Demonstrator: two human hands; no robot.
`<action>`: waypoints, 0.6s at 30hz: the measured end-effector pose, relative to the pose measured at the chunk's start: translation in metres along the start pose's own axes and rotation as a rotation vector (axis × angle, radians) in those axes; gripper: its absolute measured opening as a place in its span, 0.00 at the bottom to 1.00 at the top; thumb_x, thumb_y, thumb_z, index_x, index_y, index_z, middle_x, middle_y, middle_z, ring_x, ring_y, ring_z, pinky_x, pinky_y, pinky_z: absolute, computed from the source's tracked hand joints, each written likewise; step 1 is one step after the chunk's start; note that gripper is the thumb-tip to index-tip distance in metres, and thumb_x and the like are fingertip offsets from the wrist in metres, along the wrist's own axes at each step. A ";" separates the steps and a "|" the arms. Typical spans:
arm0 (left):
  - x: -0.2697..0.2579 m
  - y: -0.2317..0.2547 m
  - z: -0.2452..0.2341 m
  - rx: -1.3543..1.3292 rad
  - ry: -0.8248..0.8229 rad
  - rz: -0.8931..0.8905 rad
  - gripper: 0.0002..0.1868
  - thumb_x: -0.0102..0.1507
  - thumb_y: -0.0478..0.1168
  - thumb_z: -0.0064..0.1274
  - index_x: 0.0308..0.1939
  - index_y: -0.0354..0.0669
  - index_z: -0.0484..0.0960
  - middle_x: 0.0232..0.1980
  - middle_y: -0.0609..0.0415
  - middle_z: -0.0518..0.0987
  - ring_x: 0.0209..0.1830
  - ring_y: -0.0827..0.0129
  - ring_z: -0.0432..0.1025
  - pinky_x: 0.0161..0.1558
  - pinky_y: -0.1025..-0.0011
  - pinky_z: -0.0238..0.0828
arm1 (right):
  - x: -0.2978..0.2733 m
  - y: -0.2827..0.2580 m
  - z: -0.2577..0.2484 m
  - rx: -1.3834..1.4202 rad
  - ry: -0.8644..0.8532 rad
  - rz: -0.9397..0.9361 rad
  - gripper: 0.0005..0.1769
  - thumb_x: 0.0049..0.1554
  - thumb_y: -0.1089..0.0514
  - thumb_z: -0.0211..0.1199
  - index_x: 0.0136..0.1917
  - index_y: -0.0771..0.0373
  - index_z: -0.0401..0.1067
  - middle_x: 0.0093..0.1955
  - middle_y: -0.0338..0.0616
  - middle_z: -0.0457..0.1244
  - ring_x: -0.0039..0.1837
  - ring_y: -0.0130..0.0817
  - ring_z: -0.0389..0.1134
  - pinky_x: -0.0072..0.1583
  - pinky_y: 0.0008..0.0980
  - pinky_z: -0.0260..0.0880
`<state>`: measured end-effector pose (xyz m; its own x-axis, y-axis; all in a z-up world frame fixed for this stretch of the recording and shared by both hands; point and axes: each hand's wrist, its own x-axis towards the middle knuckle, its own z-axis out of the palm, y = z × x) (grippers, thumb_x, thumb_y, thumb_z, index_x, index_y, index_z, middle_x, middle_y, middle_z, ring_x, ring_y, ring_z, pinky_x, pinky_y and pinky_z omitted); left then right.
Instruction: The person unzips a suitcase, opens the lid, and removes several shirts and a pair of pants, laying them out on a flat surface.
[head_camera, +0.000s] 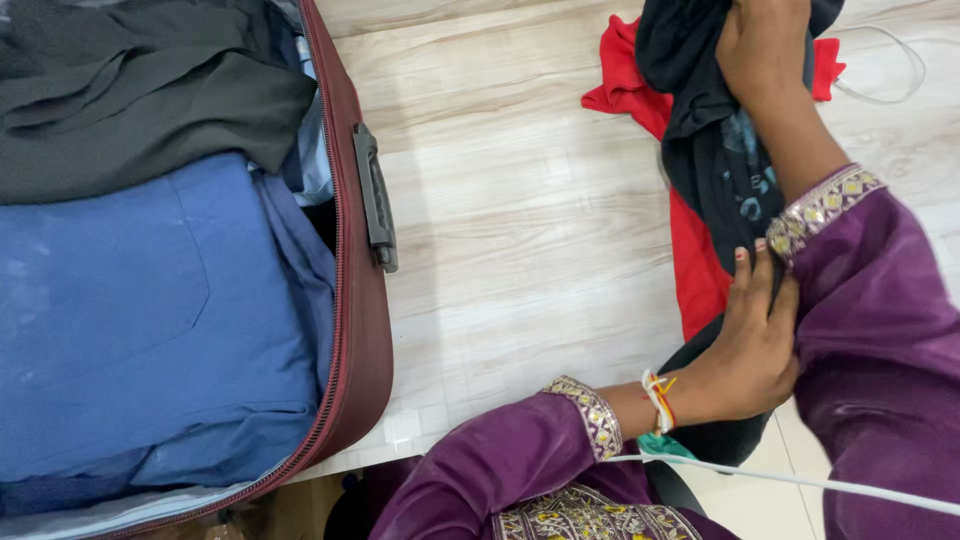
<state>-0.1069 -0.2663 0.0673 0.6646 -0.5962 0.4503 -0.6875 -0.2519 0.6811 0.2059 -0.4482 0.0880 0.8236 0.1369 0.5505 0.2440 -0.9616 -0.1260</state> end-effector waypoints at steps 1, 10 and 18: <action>0.008 -0.003 0.008 0.073 -0.092 0.011 0.45 0.60 0.48 0.56 0.70 0.16 0.58 0.76 0.14 0.46 0.83 0.22 0.37 0.83 0.38 0.36 | -0.001 0.018 0.006 0.029 -0.068 0.082 0.10 0.72 0.62 0.58 0.66 0.61 0.70 0.61 0.55 0.63 0.66 0.57 0.60 0.66 0.52 0.58; -0.009 -0.057 0.037 0.326 -0.226 0.101 0.44 0.58 0.66 0.49 0.74 0.50 0.69 0.78 0.45 0.61 0.84 0.43 0.46 0.79 0.32 0.35 | -0.079 0.076 0.105 -0.079 -0.206 -0.001 0.30 0.71 0.52 0.52 0.84 0.54 0.61 0.87 0.56 0.47 0.85 0.65 0.43 0.77 0.72 0.39; -0.015 -0.057 0.029 0.228 -0.077 -0.028 0.30 0.57 0.63 0.49 0.59 0.58 0.82 0.77 0.46 0.65 0.84 0.33 0.44 0.74 0.24 0.31 | -0.072 0.012 0.047 0.131 -0.191 -0.002 0.31 0.66 0.43 0.58 0.81 0.44 0.62 0.87 0.56 0.43 0.84 0.67 0.38 0.73 0.79 0.35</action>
